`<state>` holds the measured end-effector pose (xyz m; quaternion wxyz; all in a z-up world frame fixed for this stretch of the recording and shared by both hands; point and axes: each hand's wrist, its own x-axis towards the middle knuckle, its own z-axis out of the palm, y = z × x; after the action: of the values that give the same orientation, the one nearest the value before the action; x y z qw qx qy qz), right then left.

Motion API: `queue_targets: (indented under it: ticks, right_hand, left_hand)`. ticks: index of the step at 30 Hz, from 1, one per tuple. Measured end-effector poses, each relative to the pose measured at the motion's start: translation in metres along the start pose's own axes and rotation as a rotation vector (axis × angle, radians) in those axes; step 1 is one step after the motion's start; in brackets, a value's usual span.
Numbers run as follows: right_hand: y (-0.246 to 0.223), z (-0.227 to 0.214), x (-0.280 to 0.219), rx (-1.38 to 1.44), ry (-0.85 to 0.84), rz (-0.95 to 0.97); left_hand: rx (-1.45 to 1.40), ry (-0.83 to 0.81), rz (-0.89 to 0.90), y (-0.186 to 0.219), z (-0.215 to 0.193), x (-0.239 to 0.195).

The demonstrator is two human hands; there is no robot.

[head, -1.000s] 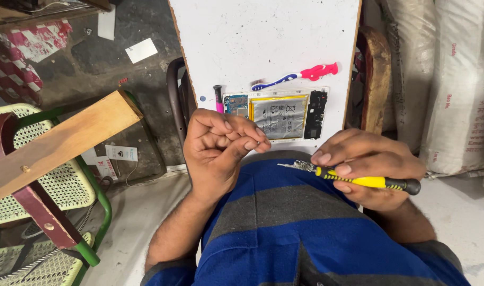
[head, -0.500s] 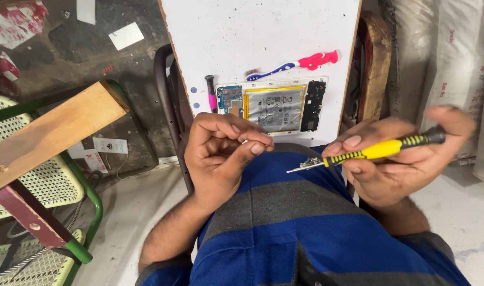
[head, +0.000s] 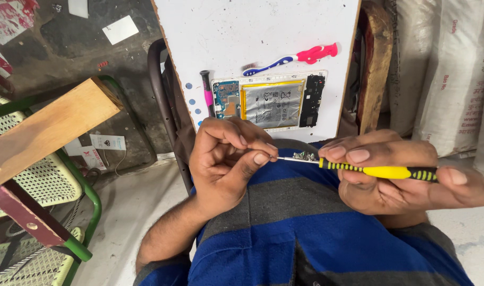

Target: The person uses a screwdriver to remove and tighten screws on a disassembled mobile phone placed on a white board on their lap. They repeatedly handle small screws and the phone's internal components.

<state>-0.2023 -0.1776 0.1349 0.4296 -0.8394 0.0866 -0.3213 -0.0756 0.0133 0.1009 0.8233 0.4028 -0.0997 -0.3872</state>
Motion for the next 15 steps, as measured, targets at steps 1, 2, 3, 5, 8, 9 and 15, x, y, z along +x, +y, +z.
queue_targets:
  ticks: [1, 2, 3, 5, 8, 9, 15]
  right_hand:
    - [0.001, 0.001, 0.000, -0.009, 0.006, -0.020]
    - [0.003, 0.003, 0.000, -0.018, 0.013, -0.042]
    - [0.004, 0.005, 0.000, -0.027, 0.019, -0.064]
    - [0.009, 0.010, -0.002, 0.038, 0.060, -0.052]
    - [0.015, 0.011, -0.008, 0.052, 0.077, -0.066]
    - [0.018, 0.009, -0.011, 0.042, 0.076, -0.077]
    - [0.033, 0.005, -0.038, 0.049, 0.120, -0.128]
  left_hand:
    - [0.003, -0.003, -0.001, 0.000, 0.000, 0.000]
    - [0.006, -0.007, 0.000, 0.000, 0.000, 0.000]
    - [0.016, -0.011, 0.002, -0.001, 0.000, 0.000]
    - [0.036, -0.020, 0.006, -0.001, 0.000, 0.001]
    - [0.032, -0.007, -0.005, -0.001, 0.001, 0.001]
    - [0.038, -0.009, -0.003, -0.001, 0.001, 0.002]
    - [0.046, -0.013, 0.008, 0.000, 0.003, 0.002]
